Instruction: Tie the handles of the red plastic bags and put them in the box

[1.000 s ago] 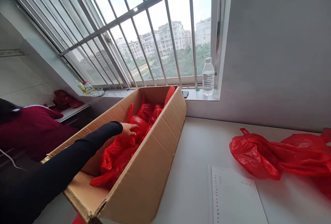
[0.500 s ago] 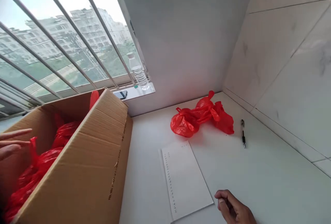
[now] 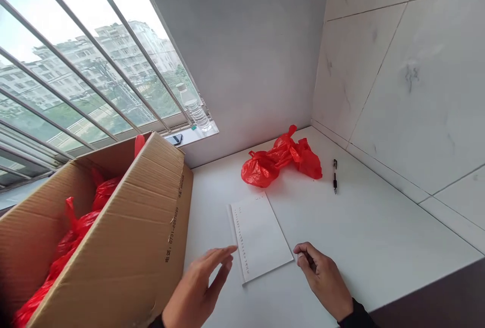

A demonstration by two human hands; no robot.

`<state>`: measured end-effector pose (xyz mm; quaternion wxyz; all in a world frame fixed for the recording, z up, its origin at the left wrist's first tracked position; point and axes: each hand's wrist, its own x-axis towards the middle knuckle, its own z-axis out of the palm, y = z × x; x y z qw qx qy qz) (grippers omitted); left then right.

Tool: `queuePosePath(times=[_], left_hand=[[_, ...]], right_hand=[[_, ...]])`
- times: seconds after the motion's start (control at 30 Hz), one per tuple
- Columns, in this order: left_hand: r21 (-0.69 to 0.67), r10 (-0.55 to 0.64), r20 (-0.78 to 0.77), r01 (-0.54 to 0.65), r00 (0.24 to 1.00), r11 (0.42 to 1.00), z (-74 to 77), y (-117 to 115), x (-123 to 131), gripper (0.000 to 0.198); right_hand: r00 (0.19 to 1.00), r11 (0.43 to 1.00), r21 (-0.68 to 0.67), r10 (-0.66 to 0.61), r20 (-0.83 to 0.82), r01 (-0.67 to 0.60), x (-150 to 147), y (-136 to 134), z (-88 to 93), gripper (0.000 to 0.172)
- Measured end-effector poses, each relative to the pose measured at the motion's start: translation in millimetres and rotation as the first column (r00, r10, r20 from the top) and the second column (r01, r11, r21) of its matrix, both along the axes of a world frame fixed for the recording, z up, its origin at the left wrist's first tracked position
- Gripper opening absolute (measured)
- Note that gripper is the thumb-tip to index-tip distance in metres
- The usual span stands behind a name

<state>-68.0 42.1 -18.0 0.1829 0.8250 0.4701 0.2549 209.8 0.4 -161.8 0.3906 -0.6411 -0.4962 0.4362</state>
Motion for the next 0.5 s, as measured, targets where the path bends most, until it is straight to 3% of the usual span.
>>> queuePosePath(times=[0.1, 0.2, 0.27, 0.4, 0.5], left_hand=[[-0.045, 0.094, -0.010, -0.095, 0.995, 0.994, -42.0, 0.6, 24.8, 0.033], [-0.107, 0.118, 0.123, -0.105, 0.985, 0.989, -71.3, -16.8, 41.4, 0.030], [-0.130, 0.137, 0.194, -0.113, 0.971, 0.985, -84.1, -35.1, 46.5, 0.028], [-0.123, 0.241, 0.288, -0.214, 0.927, 0.969, -105.9, -66.2, 47.2, 0.031], [-0.120, 0.304, 0.263, -0.281, 0.916, 0.952, -120.1, -81.2, 43.8, 0.039]], right_hand=[[0.993, 0.998, -0.043, 0.045, -0.113, -0.050, 5.8, 13.0, 3.2, 0.033], [0.995, 0.996, 0.060, 0.070, -0.070, -0.066, 6.6, 52.0, 20.4, 0.032], [0.994, 0.976, 0.207, 0.051, 0.100, -0.071, 2.9, 89.9, 36.2, 0.028], [0.987, 0.945, 0.313, 0.043, 0.157, -0.092, -8.9, 165.0, 57.9, 0.038], [0.983, 0.934, 0.332, 0.081, 0.166, -0.133, -12.4, 194.7, 61.0, 0.046]])
